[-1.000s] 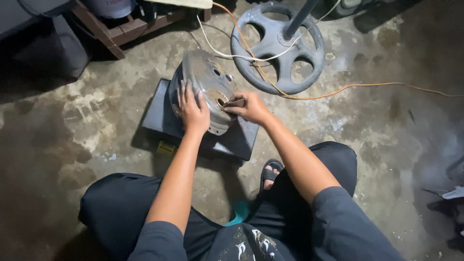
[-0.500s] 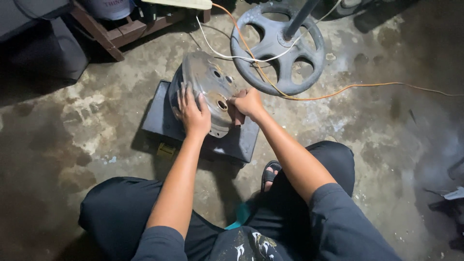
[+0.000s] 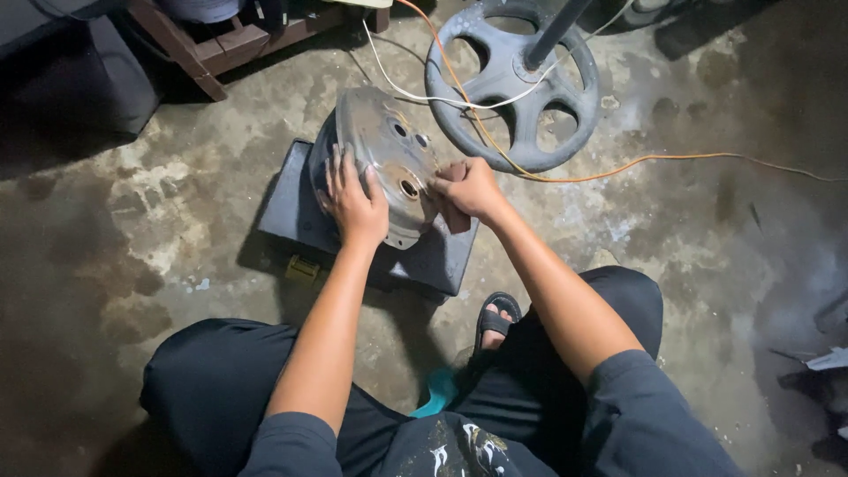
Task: The person sits on the floor and sands a metal part using a sanding block. They hold the part with their left hand and rub the sanding block over the surface with their right hand, focusing on the edges and holes.
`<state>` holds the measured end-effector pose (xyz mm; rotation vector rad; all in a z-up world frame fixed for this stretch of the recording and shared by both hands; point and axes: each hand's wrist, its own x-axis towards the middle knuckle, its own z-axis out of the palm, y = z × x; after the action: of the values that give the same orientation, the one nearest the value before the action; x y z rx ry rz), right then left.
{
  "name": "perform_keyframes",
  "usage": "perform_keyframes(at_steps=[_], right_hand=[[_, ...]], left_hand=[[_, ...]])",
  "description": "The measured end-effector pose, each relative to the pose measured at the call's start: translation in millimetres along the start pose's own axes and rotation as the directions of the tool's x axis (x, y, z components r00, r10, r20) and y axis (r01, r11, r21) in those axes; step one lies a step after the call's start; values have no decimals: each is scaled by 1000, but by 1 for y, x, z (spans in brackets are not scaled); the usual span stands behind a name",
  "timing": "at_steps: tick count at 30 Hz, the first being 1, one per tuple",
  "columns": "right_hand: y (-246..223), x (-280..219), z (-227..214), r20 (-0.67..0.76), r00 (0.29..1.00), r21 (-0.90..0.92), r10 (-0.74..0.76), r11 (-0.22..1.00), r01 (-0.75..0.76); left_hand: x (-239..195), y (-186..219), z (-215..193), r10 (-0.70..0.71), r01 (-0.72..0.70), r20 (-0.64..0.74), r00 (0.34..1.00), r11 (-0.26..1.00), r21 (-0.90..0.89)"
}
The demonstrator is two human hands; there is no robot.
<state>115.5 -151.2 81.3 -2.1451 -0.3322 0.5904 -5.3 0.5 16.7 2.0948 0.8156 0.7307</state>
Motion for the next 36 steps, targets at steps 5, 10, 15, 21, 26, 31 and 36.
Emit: perform_keyframes(at_steps=[5,10,15,21,26,31,36], right_hand=[[-17,-20,15,115,960,-355,-256,892,281],[-20,-34,10,298,927,-354,-230,875,330],[10,-5,24,253,964,-237,83,971,-21],[-28,-30,24,309,896,503,319,744,-439],[-21,-40,17,253,961,-276,-111,944,182],[-16,-42,28,243,962,-226,-125,957,181],[-50,-49,26,287,913,668,290,622,-408]], left_hand=[[1,4,-4,9,-9,17,1000,1000,6],[0,10,-12,-2,3,41,999,1000,-30],[-1,14,-14,26,-26,21,999,1000,13],[2,7,-10,47,-47,10,999,999,-6],[1,4,-11,67,-67,26,997,998,7],[-1,-1,-3,72,-72,0,997,997,35],[3,-5,0,36,-36,32,999,999,-5]])
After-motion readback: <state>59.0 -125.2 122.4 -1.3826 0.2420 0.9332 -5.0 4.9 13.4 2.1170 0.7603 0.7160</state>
